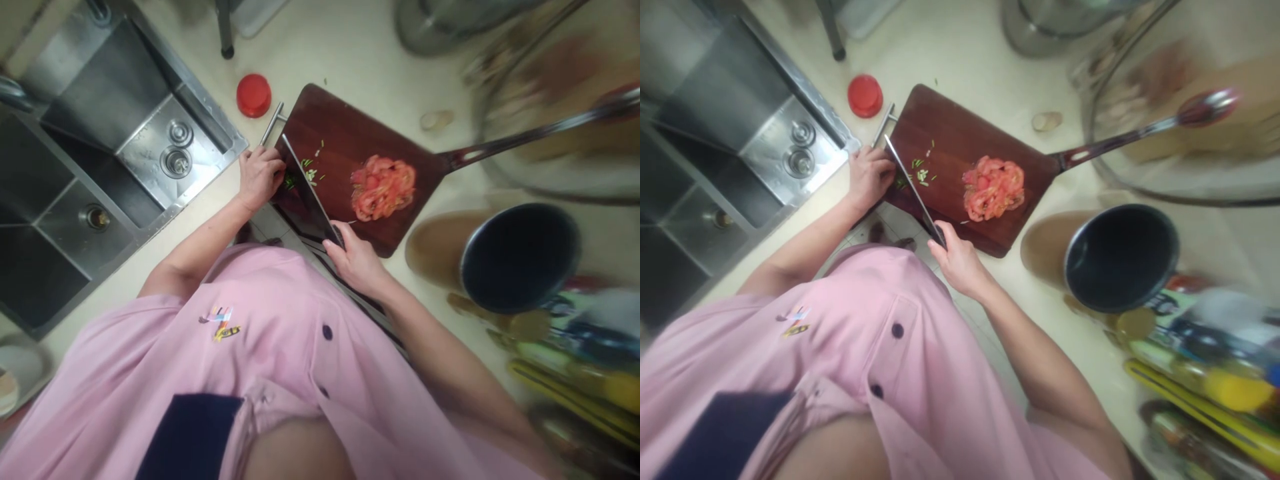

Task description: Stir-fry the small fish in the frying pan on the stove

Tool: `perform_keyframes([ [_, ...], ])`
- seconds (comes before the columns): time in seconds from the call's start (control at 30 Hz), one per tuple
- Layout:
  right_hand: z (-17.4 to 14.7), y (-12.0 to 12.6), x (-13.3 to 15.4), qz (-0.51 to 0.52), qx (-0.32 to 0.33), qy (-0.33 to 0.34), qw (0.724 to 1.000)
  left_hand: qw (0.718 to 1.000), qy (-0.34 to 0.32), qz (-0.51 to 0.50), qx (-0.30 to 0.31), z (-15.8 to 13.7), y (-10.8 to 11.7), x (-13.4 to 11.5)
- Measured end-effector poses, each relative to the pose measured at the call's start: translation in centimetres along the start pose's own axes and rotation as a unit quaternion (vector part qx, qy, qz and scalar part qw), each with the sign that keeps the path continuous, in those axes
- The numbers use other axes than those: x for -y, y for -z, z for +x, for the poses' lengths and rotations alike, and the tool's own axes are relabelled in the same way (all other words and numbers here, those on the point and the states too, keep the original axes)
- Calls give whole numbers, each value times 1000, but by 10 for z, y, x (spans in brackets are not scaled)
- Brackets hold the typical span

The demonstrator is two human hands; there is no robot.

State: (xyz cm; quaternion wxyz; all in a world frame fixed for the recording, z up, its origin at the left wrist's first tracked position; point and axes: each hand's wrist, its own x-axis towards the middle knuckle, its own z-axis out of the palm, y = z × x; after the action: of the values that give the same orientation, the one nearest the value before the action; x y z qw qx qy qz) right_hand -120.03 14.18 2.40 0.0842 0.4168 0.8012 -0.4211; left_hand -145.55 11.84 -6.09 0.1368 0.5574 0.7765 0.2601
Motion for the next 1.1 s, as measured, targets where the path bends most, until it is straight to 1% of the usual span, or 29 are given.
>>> perform_keyframes([
  [0.1, 12, -16, -3, 17, -35, 3, 999, 1000, -3, -2, -3, 0, 0, -1],
  [0.17, 16, -21, -7, 51, -34, -1, 998, 1000, -4, -1, -6, 0, 0, -2],
  [0.23, 17, -22, -10, 86, -30, -1, 996, 1000, -6, -3, -6, 0, 0, -1],
  [0.3, 11, -20, -13, 100, -43, 10, 994, 1000, -7, -12, -1, -1, 3, 2],
  [0.4, -1, -16, -15, 94, -64, 30, 993, 1000, -7, -27, -3, -5, 11, 8],
  [0.5, -11, -16, -15, 87, -66, 29, 994, 1000, -16, -19, 0, -13, 21, 14],
  [0.57, -14, -16, -15, 81, -64, 26, 994, 1000, -25, -9, 10, -19, 23, 16],
  [0.67, -15, -15, -13, 77, -59, 30, 995, 1000, -26, -5, 8, -23, 19, 15],
  [0.87, -18, -12, -3, 71, -29, 14, 997, 999, -11, -37, -32, -20, 1, 13],
  [1.1, -18, -14, 2, 61, -14, 14, 998, 996, -16, -55, -75, -16, -9, 16],
])
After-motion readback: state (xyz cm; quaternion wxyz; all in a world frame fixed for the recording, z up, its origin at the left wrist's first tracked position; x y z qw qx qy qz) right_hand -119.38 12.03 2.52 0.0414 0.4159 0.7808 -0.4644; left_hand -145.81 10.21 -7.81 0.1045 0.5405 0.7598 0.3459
